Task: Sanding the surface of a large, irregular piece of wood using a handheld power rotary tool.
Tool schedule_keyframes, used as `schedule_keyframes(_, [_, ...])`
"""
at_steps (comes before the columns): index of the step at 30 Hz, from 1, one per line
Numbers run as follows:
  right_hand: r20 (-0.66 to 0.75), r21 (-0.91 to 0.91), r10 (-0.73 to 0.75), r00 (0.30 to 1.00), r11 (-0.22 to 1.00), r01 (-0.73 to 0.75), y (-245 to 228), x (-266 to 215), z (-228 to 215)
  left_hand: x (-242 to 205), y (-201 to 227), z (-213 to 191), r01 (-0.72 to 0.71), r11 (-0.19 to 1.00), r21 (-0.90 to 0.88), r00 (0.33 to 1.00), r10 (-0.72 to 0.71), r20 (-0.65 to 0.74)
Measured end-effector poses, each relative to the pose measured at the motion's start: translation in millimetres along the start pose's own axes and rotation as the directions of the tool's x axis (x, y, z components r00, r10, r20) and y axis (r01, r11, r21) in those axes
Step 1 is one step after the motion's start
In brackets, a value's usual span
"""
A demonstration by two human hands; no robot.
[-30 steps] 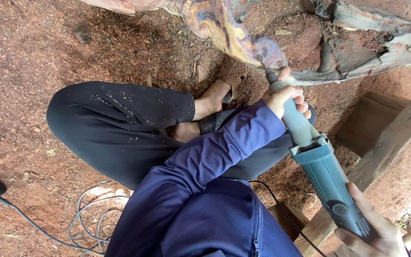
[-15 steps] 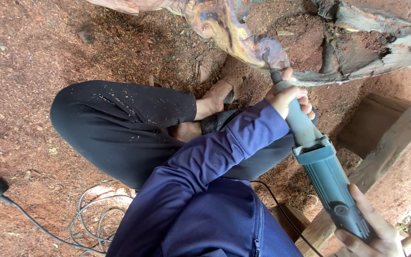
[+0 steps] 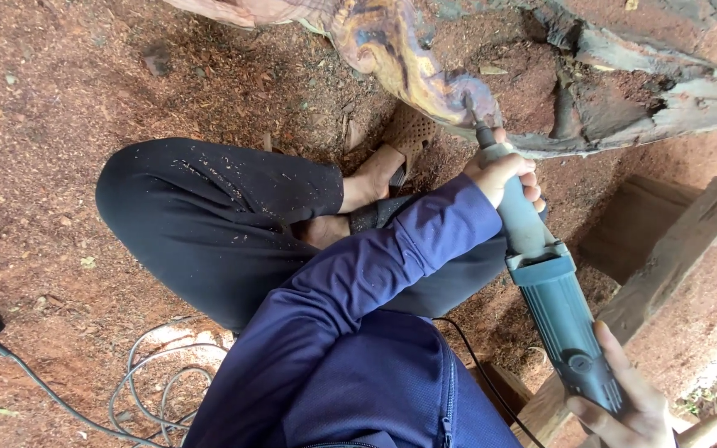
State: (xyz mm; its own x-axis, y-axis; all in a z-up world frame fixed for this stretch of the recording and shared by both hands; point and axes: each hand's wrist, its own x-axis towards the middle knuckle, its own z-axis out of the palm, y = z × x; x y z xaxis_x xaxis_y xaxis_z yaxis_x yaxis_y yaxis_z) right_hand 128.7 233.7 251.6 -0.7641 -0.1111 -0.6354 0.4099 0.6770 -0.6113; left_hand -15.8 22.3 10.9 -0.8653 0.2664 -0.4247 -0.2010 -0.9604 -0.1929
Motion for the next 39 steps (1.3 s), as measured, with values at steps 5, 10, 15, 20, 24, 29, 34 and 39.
schedule_keyframes(5, [0.012,0.058,0.004,1.000,0.998,-0.005,4,4,-2,3,5,-3,0.032,0.999,0.002,0.999,-0.032,-0.026])
schedule_keyframes(10, [0.009,0.056,-0.066,0.998,0.996,0.065,7,6,-3,2,4,-1,0.006,1.000,-0.010,1.000,-0.006,-0.016])
schedule_keyframes(15, [-0.009,0.059,-0.011,1.000,0.998,0.011,5,4,-1,1,5,-3,0.036,0.999,-0.027,0.999,-0.036,-0.019])
schedule_keyframes(20, [-0.003,0.050,0.014,1.000,0.999,-0.014,10,0,-2,0,0,-6,0.024,0.999,-0.030,0.999,-0.025,-0.039])
schedule_keyframes(24, [-0.006,0.012,0.012,1.000,1.000,-0.012,12,-2,0,-4,3,-5,0.023,1.000,-0.018,1.000,-0.023,0.005])
schedule_keyframes(29, [-0.007,0.030,-0.024,1.000,0.999,0.024,15,-3,4,-3,-1,-13,0.001,1.000,-0.012,1.000,0.000,0.017])
schedule_keyframes(34, [0.023,0.051,-0.057,0.998,0.997,0.056,33,-2,4,-6,1,-16,0.011,1.000,-0.013,1.000,-0.011,-0.010])
schedule_keyframes(39, [0.031,0.106,-0.085,0.996,0.991,0.082,53,3,21,-8,2,-24,-0.008,0.998,0.061,0.999,0.011,-0.045])
